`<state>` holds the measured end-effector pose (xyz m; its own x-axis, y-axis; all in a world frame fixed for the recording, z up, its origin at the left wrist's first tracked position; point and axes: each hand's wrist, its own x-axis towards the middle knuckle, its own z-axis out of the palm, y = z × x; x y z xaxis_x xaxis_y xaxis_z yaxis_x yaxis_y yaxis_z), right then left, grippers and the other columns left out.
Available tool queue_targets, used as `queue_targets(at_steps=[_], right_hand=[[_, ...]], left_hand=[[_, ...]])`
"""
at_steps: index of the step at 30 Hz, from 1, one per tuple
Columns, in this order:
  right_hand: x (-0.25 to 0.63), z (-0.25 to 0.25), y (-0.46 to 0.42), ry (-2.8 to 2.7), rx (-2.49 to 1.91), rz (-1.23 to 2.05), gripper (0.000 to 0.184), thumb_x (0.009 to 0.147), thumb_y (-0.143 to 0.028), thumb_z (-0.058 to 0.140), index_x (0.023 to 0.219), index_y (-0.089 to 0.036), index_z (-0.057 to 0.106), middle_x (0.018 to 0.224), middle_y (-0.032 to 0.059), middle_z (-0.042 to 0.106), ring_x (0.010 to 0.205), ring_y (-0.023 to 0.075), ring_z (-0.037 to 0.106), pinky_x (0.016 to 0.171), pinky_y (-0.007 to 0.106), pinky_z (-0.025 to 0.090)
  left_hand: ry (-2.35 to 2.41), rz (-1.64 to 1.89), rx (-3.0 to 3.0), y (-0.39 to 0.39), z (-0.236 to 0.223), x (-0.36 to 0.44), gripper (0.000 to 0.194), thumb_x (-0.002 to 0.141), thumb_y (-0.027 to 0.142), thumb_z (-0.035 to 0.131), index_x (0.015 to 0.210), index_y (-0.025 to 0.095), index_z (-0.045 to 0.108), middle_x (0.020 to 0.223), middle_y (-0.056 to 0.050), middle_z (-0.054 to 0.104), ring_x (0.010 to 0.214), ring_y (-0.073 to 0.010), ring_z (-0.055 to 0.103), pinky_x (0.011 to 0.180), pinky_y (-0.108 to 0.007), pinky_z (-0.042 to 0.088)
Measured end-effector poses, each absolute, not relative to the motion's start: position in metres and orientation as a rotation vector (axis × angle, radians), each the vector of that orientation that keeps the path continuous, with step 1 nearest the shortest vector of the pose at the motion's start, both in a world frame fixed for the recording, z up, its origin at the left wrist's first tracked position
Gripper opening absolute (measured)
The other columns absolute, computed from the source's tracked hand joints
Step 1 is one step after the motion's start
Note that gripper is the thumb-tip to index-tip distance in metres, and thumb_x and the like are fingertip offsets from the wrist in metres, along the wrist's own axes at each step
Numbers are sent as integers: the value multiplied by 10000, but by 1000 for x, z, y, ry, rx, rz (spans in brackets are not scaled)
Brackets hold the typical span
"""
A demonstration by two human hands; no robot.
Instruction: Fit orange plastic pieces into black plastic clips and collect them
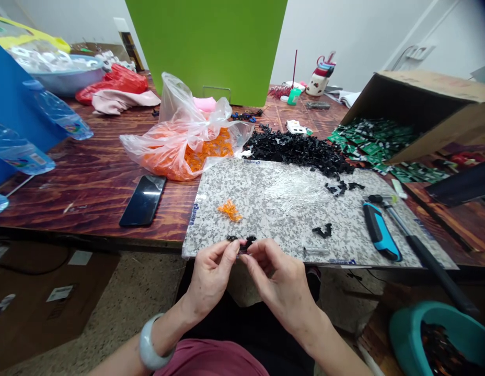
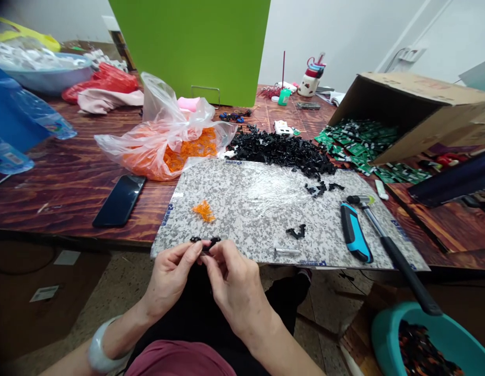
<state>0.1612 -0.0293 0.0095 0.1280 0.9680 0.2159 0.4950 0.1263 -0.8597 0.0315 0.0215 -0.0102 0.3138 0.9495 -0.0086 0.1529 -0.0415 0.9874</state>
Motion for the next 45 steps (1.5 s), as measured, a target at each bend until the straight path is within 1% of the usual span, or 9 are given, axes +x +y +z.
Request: queue_targets(at_steps=[6,11,13,19,25,30,33,36,45], right_hand=[[170,20,-20,-1423,-1540,895,93,800,-150,590,828,-201,517,569,-35,621,471,103,595,429,162,432],[173,23,-16,-1486,-1619,939,126,767,-114,597,804,-198,510,523,-54,588,426,93,549,420,164,380],[174,23,-15,-1528,-1639,951,132,765,-110,600,810,-196,511,520,-57,581,419,91,535,420,165,365],[178,25,-15,-1784,-1700,889,175,764,-89,603,878,-197,524,536,-52,577,455,108,528,481,187,364],[181,35,-16,-2017,-1605,891,133,795,-108,593,853,-203,521,652,-16,652,576,142,616,523,204,385],[179,28,-22,-1995,-1503,658,143,810,-216,658,814,-203,516,698,-22,611,599,120,590,529,197,397],[175,18,-28,-1933,-1447,516,97,867,-261,596,861,-190,532,727,0,609,634,124,592,552,201,422],[171,10,-33,-1882,-1412,438,113,903,-293,540,905,-180,536,743,17,615,644,123,594,544,200,433],[168,-1,-35,-1776,-1467,546,141,883,-322,564,913,-184,573,736,10,617,593,102,567,540,193,459]], left_hand=[[1076,800,1759,21,-9,26,288,909,272,456,680,163,592,602,22,521,572,-123,482,563,-227,365],[1047,713,1994,21,-6,21,325,925,217,410,602,193,423,585,39,426,542,-113,417,538,-236,313],[1010,681,2051,21,-6,19,321,928,204,395,608,200,392,589,39,417,544,-116,413,536,-238,309],[883,531,2155,23,-2,10,290,933,196,370,648,202,418,621,28,456,574,-127,446,552,-240,325],[771,346,2156,31,13,-1,292,928,216,382,676,187,527,639,10,540,588,-127,497,586,-233,364],[737,367,1854,37,16,-7,305,930,273,415,721,181,616,687,-16,639,642,-142,573,616,-222,423],[755,434,1652,36,11,-9,321,930,304,428,719,170,630,693,-27,657,655,-149,580,613,-224,437],[791,485,1571,33,5,-9,316,928,311,444,716,168,631,678,-21,653,645,-142,571,615,-221,435],[814,488,1592,33,6,-7,315,922,311,445,691,170,606,672,-17,629,656,-147,567,624,-225,442]])
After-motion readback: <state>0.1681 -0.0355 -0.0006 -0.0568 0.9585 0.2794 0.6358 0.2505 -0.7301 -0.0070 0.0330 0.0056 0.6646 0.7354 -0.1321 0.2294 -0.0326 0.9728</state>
